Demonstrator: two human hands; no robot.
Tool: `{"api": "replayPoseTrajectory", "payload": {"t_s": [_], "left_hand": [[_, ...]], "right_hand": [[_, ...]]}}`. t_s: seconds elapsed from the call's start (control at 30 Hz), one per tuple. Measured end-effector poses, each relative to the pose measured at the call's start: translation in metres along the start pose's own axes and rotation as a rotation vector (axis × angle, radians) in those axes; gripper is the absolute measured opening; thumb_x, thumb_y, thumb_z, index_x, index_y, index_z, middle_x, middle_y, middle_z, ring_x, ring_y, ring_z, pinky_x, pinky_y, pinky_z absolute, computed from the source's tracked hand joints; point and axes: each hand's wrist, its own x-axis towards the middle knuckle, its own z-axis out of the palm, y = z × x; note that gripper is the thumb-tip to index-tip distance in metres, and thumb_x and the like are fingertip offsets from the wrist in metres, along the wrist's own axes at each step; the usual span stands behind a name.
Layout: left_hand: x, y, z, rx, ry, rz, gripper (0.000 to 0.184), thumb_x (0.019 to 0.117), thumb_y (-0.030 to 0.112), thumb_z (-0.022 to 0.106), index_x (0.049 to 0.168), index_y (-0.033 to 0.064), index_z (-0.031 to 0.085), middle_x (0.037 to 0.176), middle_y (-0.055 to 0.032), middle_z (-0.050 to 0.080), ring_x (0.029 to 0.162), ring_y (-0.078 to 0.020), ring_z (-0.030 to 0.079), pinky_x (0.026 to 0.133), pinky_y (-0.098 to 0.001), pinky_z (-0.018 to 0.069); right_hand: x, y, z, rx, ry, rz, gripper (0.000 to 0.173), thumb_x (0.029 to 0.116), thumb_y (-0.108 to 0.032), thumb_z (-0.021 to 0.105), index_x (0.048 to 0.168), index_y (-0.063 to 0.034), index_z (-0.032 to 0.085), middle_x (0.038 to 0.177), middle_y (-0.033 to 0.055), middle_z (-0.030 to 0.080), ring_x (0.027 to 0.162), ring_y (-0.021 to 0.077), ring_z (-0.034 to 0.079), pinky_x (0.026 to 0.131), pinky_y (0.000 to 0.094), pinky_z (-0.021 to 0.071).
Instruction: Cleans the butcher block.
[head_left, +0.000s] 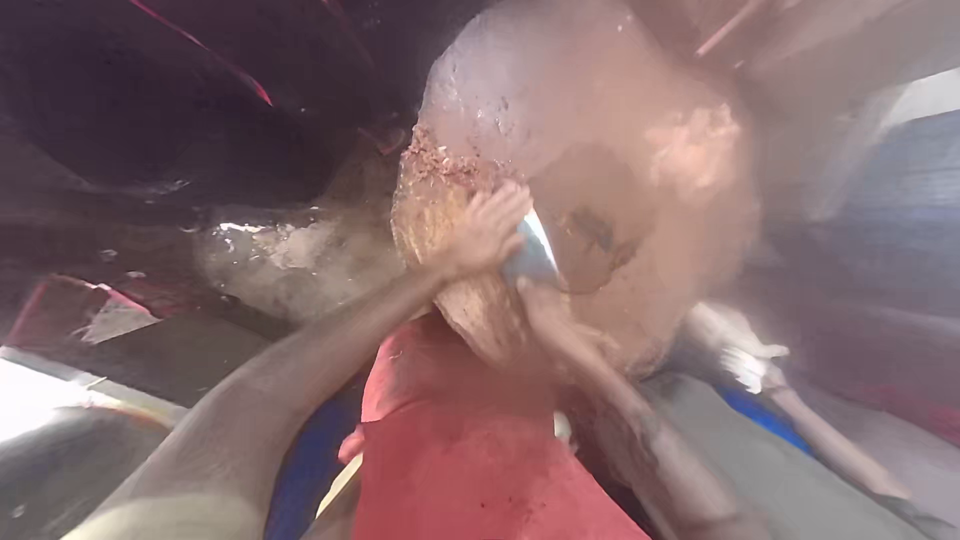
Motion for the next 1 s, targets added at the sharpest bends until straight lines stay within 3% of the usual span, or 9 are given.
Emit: {"api": "replayPoseTrajectory", "payload": {"t_s": [0.07, 0.17, 0.23, 0.4, 0.57, 0.73, 0.83, 0.93, 1.0], "left_hand": [[0.004, -0.003, -0.007, 0.022, -0.003, -0.01, 0.061, 0.1079, 0.047, 0.034, 0.158, 0.0119, 0.04, 0.167, -0.004, 0.034, 0.157, -0.024, 0.021, 0.127, -0.055, 0.015], [-0.074, 0.056, 0.024, -0.118, -0.137, 0.02, 0.062, 0.1034, 0.046, 0.048, 0.154, 0.0091, 0.047, 0.162, -0.0123, 0.04, 0.155, -0.0322, 0.025, 0.125, -0.0615, 0.0148], [-0.12, 0.085, 0.034, -0.173, -0.297, 0.037, 0.064, 0.1033, 0.046, 0.051, 0.157, 0.0126, 0.042, 0.165, -0.0095, 0.036, 0.157, -0.0297, 0.023, 0.125, -0.0585, 0.0172], [-0.032, -0.002, -0.006, -0.044, -0.087, 0.071, 0.056, 0.1079, 0.045, 0.039, 0.154, 0.0147, 0.048, 0.162, -0.0038, 0.042, 0.155, -0.025, 0.028, 0.125, -0.0567, 0.0199], [-0.008, 0.016, 0.008, -0.101, -0.099, 0.093, 0.059, 0.1064, 0.046, 0.044, 0.156, 0.0123, 0.045, 0.164, -0.0071, 0.037, 0.156, -0.0279, 0.024, 0.126, -0.0582, 0.0156], [-0.02, 0.114, 0.079, -0.263, -0.278, 0.344, 0.065, 0.1049, 0.045, 0.049, 0.16, 0.013, 0.035, 0.169, -0.0044, 0.029, 0.158, -0.0228, 0.016, 0.129, -0.0488, 0.011], [0.027, 0.102, 0.056, -0.267, -0.252, 0.252, 0.063, 0.1043, 0.044, 0.051, 0.158, 0.0131, 0.039, 0.166, -0.0068, 0.035, 0.156, -0.0265, 0.024, 0.127, -0.0522, 0.0172], [0.046, 0.03, 0.013, -0.209, 0.024, 0.041, 0.062, 0.1034, 0.049, 0.049, 0.152, 0.0099, 0.049, 0.16, -0.009, 0.044, 0.152, -0.0289, 0.033, 0.123, -0.0565, 0.0245], [0.039, -0.019, -0.018, -0.074, 0.066, -0.053, 0.065, 0.1043, 0.054, 0.043, 0.155, 0.0137, 0.044, 0.164, -0.0041, 0.038, 0.155, -0.0248, 0.026, 0.125, -0.0538, 0.0231]], "right_hand": [[0.002, -0.007, 0.002, 0.045, 0.006, -0.008, 0.056, 0.1125, -0.044, 0.024, 0.102, -0.0033, 0.061, 0.07, 0.005, 0.058, 0.056, 0.0149, 0.057, 0.055, 0.0327, 0.0528], [-0.047, 0.077, 0.026, 0.012, -0.016, 0.029, 0.051, 0.1105, -0.04, 0.029, 0.101, -0.0046, 0.064, 0.067, 0.0016, 0.06, 0.056, 0.011, 0.057, 0.056, 0.0318, 0.0535], [-0.071, 0.126, 0.042, -0.031, -0.049, 0.178, 0.055, 0.1107, -0.041, 0.036, 0.1, 0.0013, 0.069, 0.082, 0.0105, 0.066, 0.077, 0.0194, 0.064, 0.077, 0.0428, 0.0545], [-0.005, 0.016, 0.038, 0.105, 0.032, 0.022, 0.059, 0.112, -0.045, 0.025, 0.099, -0.0032, 0.065, 0.067, 0.0029, 0.06, 0.054, 0.0129, 0.057, 0.054, 0.0325, 0.0532], [-0.013, 0.022, 0.014, 0.029, 0.198, 0.11, 0.056, 0.1105, -0.047, 0.033, 0.113, -0.0018, 0.066, 0.09, 0.0115, 0.066, 0.08, 0.0199, 0.064, 0.076, 0.0428, 0.0558], [-0.093, 0.131, 0.001, 0.356, 0.336, 0.36, 0.063, 0.11, -0.051, 0.027, 0.092, -0.0028, 0.063, 0.059, 0.0056, 0.056, 0.042, 0.0155, 0.049, 0.04, 0.032, 0.0461], [-0.072, 0.079, -0.038, 0.237, 0.31, 0.365, 0.062, 0.1098, -0.053, 0.027, 0.096, -0.0041, 0.062, 0.061, 0.0042, 0.056, 0.045, 0.0142, 0.051, 0.043, 0.0311, 0.049], [-0.008, -0.016, -0.057, -0.114, 0.259, 0.284, 0.067, 0.1071, -0.06, 0.031, 0.101, -0.0038, 0.068, 0.075, 0.0081, 0.062, 0.064, 0.0183, 0.059, 0.063, 0.0406, 0.053], [0.027, -0.061, -0.043, -0.23, 0.206, 0.188, 0.067, 0.1071, -0.061, 0.03, 0.102, -0.0056, 0.066, 0.074, 0.0069, 0.06, 0.062, 0.0177, 0.058, 0.06, 0.039, 0.0526]]}}
